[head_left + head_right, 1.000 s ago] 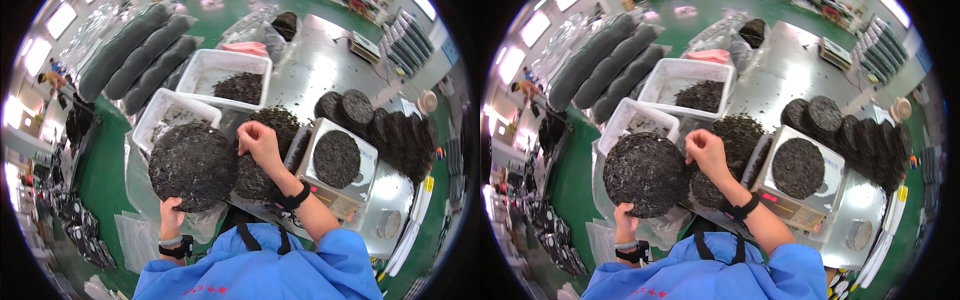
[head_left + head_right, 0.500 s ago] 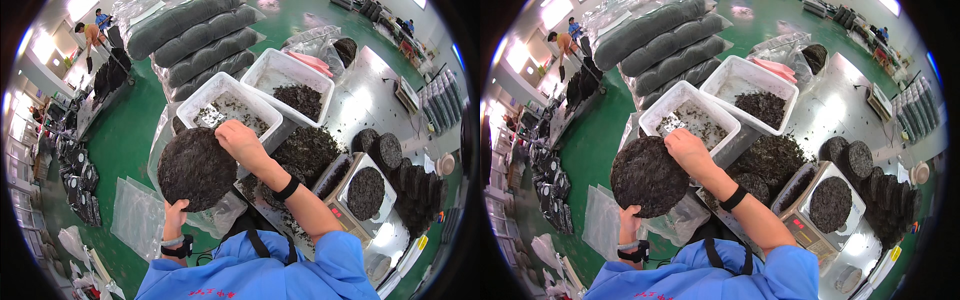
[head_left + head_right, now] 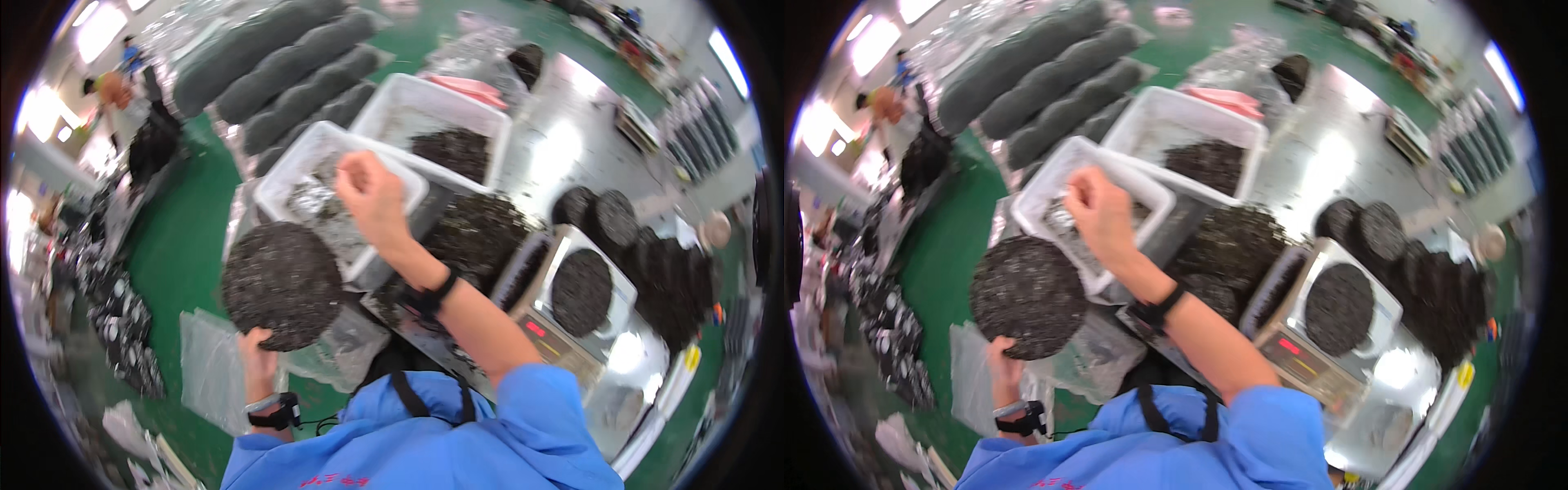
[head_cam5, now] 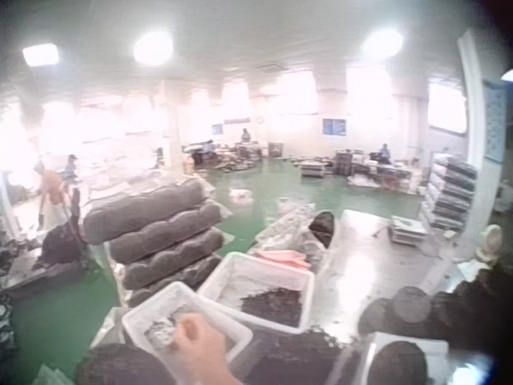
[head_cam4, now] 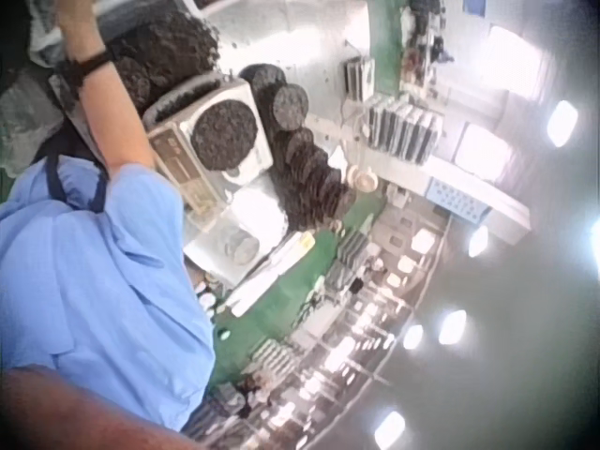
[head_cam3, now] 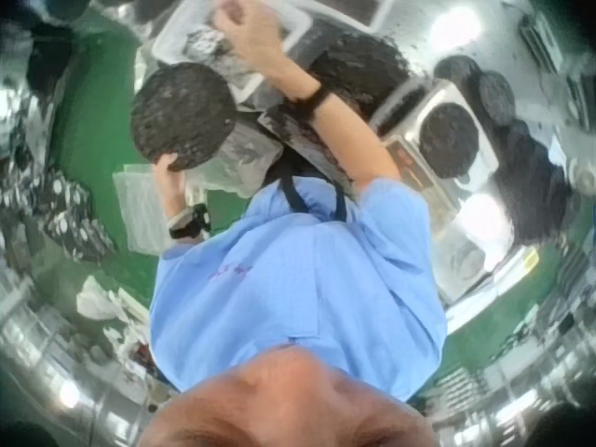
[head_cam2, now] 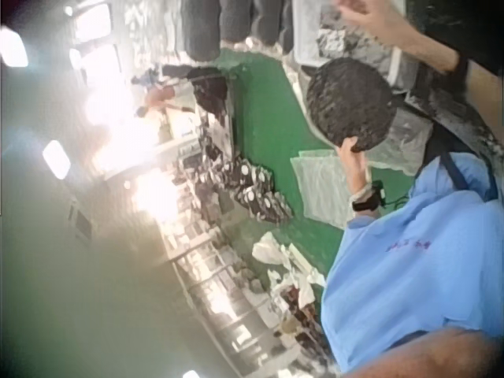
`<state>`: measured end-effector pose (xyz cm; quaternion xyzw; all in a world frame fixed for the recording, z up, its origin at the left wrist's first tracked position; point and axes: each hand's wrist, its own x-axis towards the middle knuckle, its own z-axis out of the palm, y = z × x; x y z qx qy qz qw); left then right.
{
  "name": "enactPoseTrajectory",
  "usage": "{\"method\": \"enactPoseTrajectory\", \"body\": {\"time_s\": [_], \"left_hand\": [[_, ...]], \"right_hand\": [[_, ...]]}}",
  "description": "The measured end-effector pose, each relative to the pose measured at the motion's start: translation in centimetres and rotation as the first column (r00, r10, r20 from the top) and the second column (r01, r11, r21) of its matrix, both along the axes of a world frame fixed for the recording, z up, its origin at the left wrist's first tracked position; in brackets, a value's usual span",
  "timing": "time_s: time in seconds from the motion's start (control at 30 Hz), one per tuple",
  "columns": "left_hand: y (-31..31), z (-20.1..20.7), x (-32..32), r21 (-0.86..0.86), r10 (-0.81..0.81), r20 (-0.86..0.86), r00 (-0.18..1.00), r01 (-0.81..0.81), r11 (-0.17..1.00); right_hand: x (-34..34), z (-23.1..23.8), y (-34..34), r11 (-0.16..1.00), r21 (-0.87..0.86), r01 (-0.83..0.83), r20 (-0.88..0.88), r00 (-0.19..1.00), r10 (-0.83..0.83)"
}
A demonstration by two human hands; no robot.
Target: The person manually shapes dark, loose tea leaves into round, compressed cakes by hand. They repeatedly weigh the cakes on a digital scale, adjusting the mass by adding or removing leaves to meet a target weight, and then stack the finished cakes on the table.
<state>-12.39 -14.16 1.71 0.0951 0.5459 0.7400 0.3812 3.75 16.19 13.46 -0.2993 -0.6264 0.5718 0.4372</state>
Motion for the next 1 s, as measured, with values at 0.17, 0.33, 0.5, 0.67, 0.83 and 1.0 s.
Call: {"method": "enactPoseTrajectory", "body": {"time_s": [0.17, 0.33, 0.5, 0.67, 0.83, 1.0], "left_hand": [[5.2, 4.0, 4.7, 0.085, -0.138, -0.01, 0.99, 0.139, 0.987], [10.2, 2.6, 10.1, 0.202, -0.454, 0.071, 0.888, 0.433, 0.878], [14.6, 3.4, 15.4, 0.021, -0.651, -0.082, 0.755, 0.654, 0.756], [17.7, 2.7, 18.9, 0.086, -0.716, 0.202, 0.669, 0.716, 0.693], [20.2, 2.0, 20.1, 0.117, -0.66, 0.36, 0.659, 0.671, 0.733], [21.0, 0.9, 22.1, 0.105, -0.663, 0.385, 0.642, 0.683, 0.723]], "right_hand": [[0.4, -5.6, 0.3, 0.771, 0.609, -0.189, 0.518, 0.83, -0.206], [8.7, -4.5, -11.2, 0.877, 0.347, -0.334, 0.637, 0.77, 0.041], [16.6, -7.2, -10.0, 0.948, 0.264, -0.177, 0.473, 0.88, 0.033], [26.6, -3.5, -9.0, 0.974, 0.049, 0.22, 0.381, 0.898, -0.222], [39.0, -6.5, -7.6, 0.497, -0.033, 0.867, 0.008, 0.498, -0.867], [44.3, -11.1, -7.3, 0.334, 0.61, 0.719, 0.438, 0.045, -0.898]]}}
